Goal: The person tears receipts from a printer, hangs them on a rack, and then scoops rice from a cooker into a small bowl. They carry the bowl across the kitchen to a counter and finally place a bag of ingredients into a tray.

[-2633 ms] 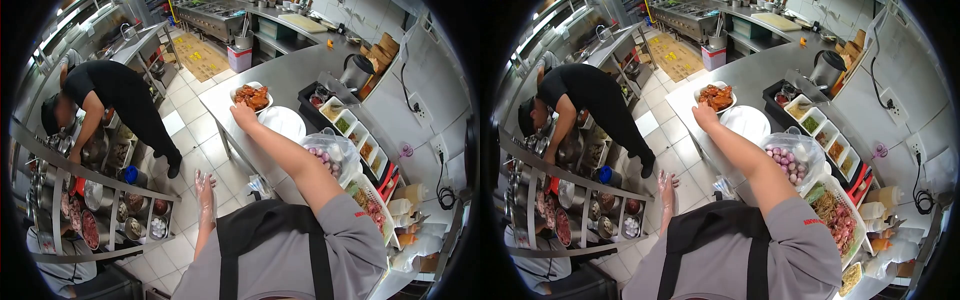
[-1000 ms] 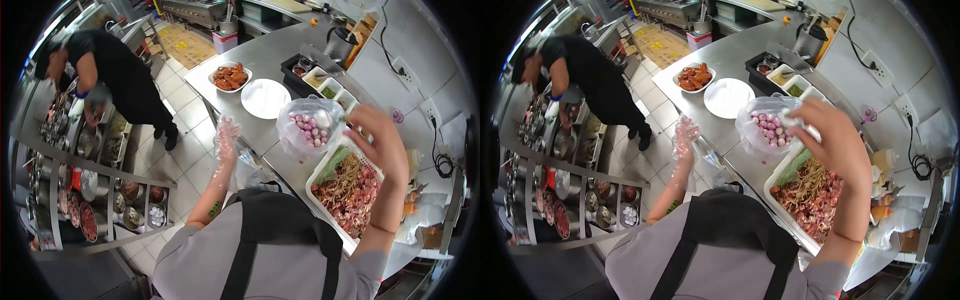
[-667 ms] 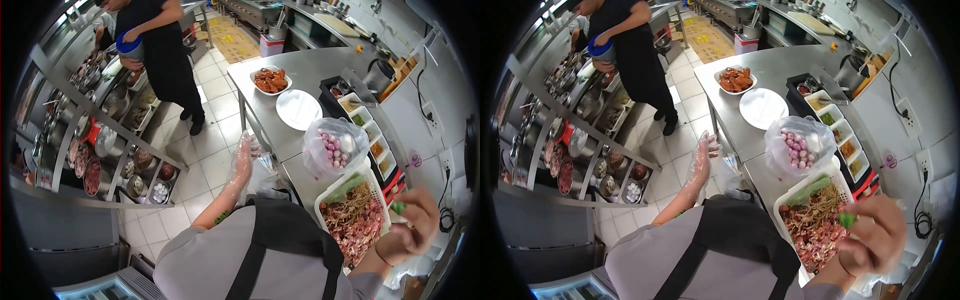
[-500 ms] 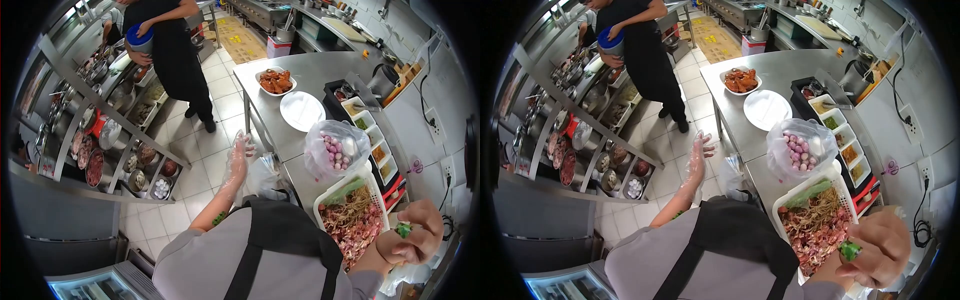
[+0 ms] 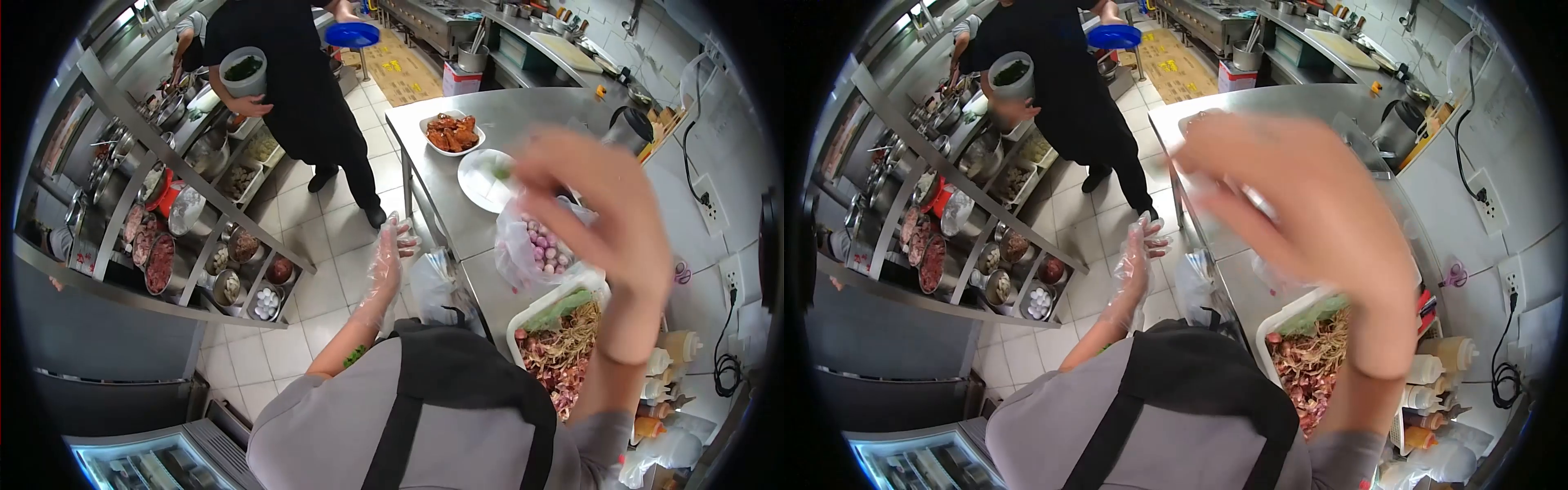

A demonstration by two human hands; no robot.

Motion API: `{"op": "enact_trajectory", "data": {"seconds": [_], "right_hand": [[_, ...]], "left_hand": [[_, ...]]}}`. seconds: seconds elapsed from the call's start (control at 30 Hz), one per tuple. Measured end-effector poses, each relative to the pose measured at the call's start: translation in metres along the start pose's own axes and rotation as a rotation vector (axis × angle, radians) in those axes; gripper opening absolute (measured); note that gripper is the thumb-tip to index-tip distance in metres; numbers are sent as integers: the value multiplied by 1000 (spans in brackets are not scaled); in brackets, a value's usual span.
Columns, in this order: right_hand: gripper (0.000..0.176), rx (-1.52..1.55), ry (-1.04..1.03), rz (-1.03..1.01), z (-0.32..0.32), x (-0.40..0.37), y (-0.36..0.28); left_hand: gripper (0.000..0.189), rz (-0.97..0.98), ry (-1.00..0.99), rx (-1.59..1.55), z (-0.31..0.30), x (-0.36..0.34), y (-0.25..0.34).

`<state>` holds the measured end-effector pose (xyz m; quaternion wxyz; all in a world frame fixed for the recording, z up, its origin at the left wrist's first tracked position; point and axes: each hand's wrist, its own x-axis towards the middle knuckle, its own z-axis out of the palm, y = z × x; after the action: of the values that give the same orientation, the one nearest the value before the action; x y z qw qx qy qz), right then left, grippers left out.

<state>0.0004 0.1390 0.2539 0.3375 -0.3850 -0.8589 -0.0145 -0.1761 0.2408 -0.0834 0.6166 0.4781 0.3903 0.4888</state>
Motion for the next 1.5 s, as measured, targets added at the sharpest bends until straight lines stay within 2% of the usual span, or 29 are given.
{"op": "enact_trajectory", "data": {"seconds": [0.03, 0.07, 0.1, 0.17, 0.23, 0.27, 0.3, 0.33, 0.47, 0.53, 0.6, 0.67, 0.73, 0.77, 0.87, 0.93, 1.07, 1.13, 1.17, 1.2, 1.27, 1.3, 1.4, 1.47, 1.5], "right_hand": [[15, 19, 64, -47, 24, 31, 19], [15, 29, 39, -45, 43, 61, 35], [16, 113, 3, -7, 67, 89, 52], [15, 298, 65, -12, 126, 143, 91], [13, 180, 122, -110, 185, 189, 128], [18, 192, 48, -19, 208, 207, 140], [15, 232, 82, 29, 229, 222, 149], [15, 237, 80, 10, 243, 235, 157], [16, 179, 361, 86, 298, 288, 193], [17, 149, 385, 195, 326, 304, 219], [17, 168, 297, 258, 341, 311, 232], [16, 156, 315, 283, 354, 320, 243], [19, 137, 155, 318, 364, 329, 250], [19, 143, 156, 309, 372, 331, 252], [26, 114, 219, 213, 390, 332, 251], [32, 32, -87, 245, 382, 331, 249], [31, 72, -90, 357, 368, 325, 247], [28, 66, 100, 341, 358, 319, 250], [27, 231, 145, 443, 363, 322, 259], [27, 231, 147, 450, 357, 320, 259], [26, 573, -56, 612, 341, 319, 260], [24, 708, -57, 691, 331, 315, 255], [19, 877, -11, 731, 324, 308, 254], [21, 904, 27, 762, 320, 307, 252], [22, 1030, 22, 796, 317, 308, 251]], "left_hand": [[66, 10, 3, 2, -3, 1, 2], [64, 24, 1, -22, -8, -1, 3], [61, 40, 2, -44, -14, -4, 4], [59, 51, 56, 1, -31, -18, 14], [57, 48, 158, 55, -61, -31, 6], [57, 46, 215, 70, -83, -36, -5], [55, -3, 313, 67, -100, -43, -4], [53, -53, 413, 61, -116, -50, -3], [55, 15, 630, 28, -178, -97, -14], [57, 23, 718, 36, -191, -116, -16], [61, 17, 826, 37, -196, -127, -10], [63, -4, 872, 12, -197, -130, -6], [63, -13, 854, -40, -194, -123, -6], [62, -62, 842, -52, -194, -117, -4], [62, -52, 808, 9, -187, -101, 3], [61, -28, 800, -10, -187, -91, 5], [61, -17, 731, -84, -193, -64, -8], [62, 52, 656, -14, -181, -54, 5], [61, 42, 637, 8, -181, -50, 5], [61, 36, 632, 12, -178, -50, 6], [61, 45, 585, 32, -170, -48, 9], [60, 19, 571, 10, -168, -46, 10], [60, 10, 513, 48, -158, -40, 12], [62, 5, 481, 91, -156, -34, 10], [63, 3, 466, 59, -152, -30, 11]]}}
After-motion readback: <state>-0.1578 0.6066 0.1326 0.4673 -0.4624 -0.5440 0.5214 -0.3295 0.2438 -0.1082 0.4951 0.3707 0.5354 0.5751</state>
